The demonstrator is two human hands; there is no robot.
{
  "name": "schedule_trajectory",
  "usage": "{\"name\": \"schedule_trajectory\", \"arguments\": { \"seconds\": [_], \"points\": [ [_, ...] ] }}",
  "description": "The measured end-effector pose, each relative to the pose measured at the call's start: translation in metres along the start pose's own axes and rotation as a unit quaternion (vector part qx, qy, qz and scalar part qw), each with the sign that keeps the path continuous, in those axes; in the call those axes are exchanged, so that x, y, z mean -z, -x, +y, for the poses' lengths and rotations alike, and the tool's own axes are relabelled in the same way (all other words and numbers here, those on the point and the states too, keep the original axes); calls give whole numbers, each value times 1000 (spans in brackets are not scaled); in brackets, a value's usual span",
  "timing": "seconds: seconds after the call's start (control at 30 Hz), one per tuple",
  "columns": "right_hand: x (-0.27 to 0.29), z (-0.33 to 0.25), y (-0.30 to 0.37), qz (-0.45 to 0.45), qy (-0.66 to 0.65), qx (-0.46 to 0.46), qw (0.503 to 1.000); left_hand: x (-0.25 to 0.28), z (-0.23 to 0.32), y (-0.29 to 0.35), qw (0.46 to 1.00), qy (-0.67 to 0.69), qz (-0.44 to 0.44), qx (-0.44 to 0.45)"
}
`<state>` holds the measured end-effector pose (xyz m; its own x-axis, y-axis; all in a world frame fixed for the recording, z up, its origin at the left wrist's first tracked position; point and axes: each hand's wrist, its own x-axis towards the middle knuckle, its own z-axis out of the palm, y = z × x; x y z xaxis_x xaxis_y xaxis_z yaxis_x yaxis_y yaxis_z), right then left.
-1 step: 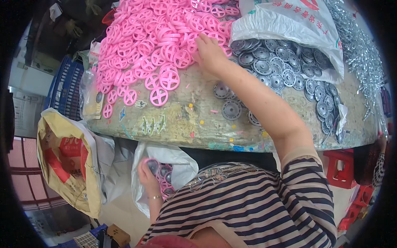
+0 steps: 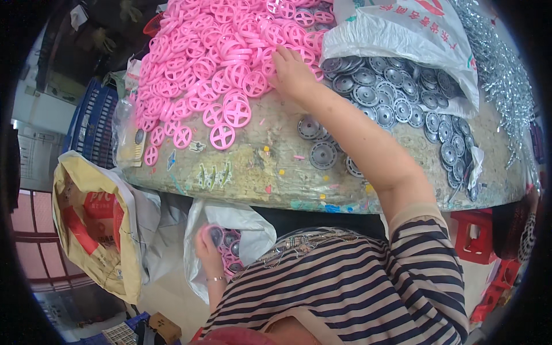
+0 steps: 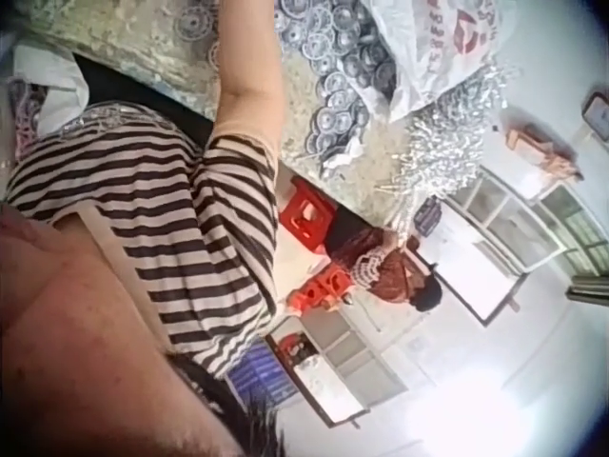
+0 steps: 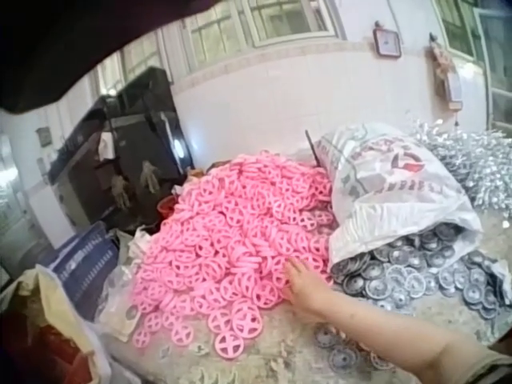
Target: Manually assembling toy parts by inserting pink plastic wheel frames into silver ring bases on a workbench.
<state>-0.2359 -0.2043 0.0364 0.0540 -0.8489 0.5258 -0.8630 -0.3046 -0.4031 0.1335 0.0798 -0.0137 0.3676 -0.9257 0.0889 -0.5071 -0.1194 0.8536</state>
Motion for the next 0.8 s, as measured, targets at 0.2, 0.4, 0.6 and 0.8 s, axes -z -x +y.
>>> {"name": "schedule_trajectory", "arguments": {
  "seconds": [0.2, 0.4, 0.6, 0.8],
  "points": [
    [1, 19, -12, -150, 54, -47, 986, -10, 10, 9, 990, -112, 3, -88],
    [59, -49, 17, -183, -88, -88, 975, -77, 66, -25, 949, 262, -168, -45],
    [43, -101, 140, -39, -167, 87, 981, -167, 123, -43, 871, 396, -291, -28],
    [65, -52, 123, -124, -180, 11, 976, -167, 125, -49, 774, 551, -291, 110]
  ]
}}
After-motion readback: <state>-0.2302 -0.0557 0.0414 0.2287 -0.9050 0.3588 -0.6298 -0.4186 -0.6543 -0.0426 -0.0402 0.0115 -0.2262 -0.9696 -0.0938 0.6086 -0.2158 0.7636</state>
